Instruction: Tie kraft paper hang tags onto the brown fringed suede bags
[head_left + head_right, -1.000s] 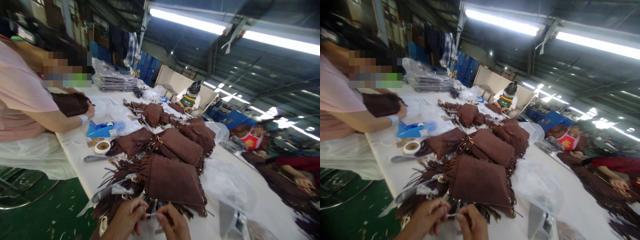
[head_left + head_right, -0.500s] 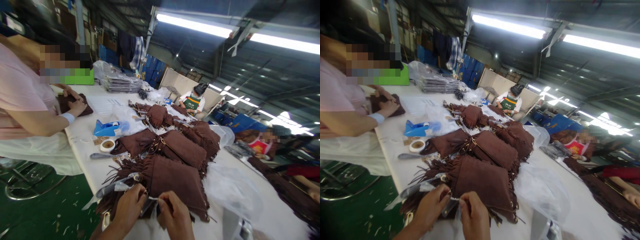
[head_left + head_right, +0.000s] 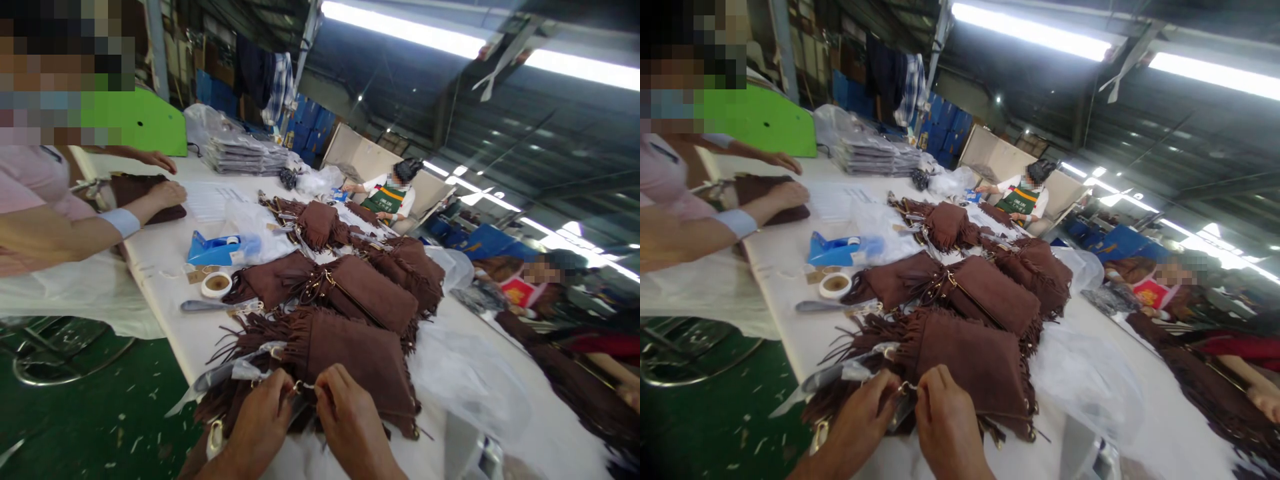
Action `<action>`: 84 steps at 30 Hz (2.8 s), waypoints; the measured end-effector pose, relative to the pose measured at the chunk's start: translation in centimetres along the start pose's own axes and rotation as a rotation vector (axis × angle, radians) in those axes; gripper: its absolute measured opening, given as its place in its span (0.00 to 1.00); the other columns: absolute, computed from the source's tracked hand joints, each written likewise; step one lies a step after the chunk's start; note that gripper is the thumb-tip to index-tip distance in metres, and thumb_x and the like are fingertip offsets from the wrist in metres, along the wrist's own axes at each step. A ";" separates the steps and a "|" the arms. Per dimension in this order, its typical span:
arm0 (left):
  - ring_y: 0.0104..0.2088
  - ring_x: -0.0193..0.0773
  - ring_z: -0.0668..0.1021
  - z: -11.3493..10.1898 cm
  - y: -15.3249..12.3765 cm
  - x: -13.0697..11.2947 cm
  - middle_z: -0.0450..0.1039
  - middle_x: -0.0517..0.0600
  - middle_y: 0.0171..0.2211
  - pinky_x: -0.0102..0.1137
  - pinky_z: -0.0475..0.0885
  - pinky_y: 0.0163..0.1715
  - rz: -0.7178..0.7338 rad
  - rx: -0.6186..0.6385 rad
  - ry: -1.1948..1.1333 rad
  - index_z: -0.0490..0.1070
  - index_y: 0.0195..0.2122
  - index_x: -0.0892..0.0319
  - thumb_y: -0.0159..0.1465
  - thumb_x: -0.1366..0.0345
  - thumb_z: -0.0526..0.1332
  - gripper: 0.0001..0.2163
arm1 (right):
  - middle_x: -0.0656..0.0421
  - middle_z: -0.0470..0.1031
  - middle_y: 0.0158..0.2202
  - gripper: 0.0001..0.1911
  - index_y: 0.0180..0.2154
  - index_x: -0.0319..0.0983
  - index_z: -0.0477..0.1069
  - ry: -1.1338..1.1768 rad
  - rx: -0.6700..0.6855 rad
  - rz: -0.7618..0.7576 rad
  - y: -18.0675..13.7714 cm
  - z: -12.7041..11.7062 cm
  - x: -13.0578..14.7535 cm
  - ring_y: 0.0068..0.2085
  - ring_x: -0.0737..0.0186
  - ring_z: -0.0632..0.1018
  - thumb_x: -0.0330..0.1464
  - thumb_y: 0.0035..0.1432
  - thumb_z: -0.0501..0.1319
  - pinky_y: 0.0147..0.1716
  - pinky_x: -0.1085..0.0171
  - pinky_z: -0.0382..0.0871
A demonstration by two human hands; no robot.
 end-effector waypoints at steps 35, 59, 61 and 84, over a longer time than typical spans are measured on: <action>0.35 0.41 0.76 -0.9 1.3 0.4 0.75 0.49 0.33 0.32 0.67 0.37 -0.157 0.074 -0.411 0.67 0.41 0.57 0.66 0.57 0.51 0.12 | 0.59 0.69 0.34 0.11 0.36 0.41 0.70 -0.028 0.005 0.023 0.4 2.6 -0.7 0.32 0.66 0.75 0.30 0.67 0.50 0.33 0.69 0.65; 0.29 0.40 0.73 -3.6 2.6 -0.3 0.70 0.45 0.26 0.32 0.63 0.32 0.025 -0.018 -0.075 0.64 0.33 0.55 0.69 0.58 0.45 0.13 | 0.59 0.75 0.35 0.11 0.39 0.42 0.72 0.174 -0.022 0.077 1.3 3.0 0.1 0.36 0.63 0.76 0.25 0.62 0.52 0.36 0.68 0.65; 0.28 0.39 0.73 -3.8 2.7 -0.6 0.69 0.45 0.25 0.32 0.63 0.31 0.043 -0.009 -0.097 0.64 0.33 0.55 0.69 0.58 0.45 0.13 | 0.60 0.76 0.35 0.11 0.38 0.42 0.72 0.131 -0.002 0.063 1.7 3.1 0.4 0.35 0.63 0.77 0.25 0.62 0.53 0.34 0.69 0.64; 0.21 0.35 0.70 -3.1 4.6 -0.7 0.69 0.45 0.19 0.28 0.63 0.23 -0.037 -0.036 -0.425 0.67 0.29 0.58 0.66 0.57 0.52 0.13 | 0.62 0.76 0.32 0.09 0.35 0.42 0.72 0.167 0.014 0.156 2.1 3.6 -0.5 0.34 0.64 0.76 0.27 0.62 0.53 0.34 0.69 0.60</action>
Point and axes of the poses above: each hand's wrist, its own y-axis towards the middle knuckle, its own z-axis out of the palm, x = y × z, the point moved 1 cm from there along y, towards the middle knuckle
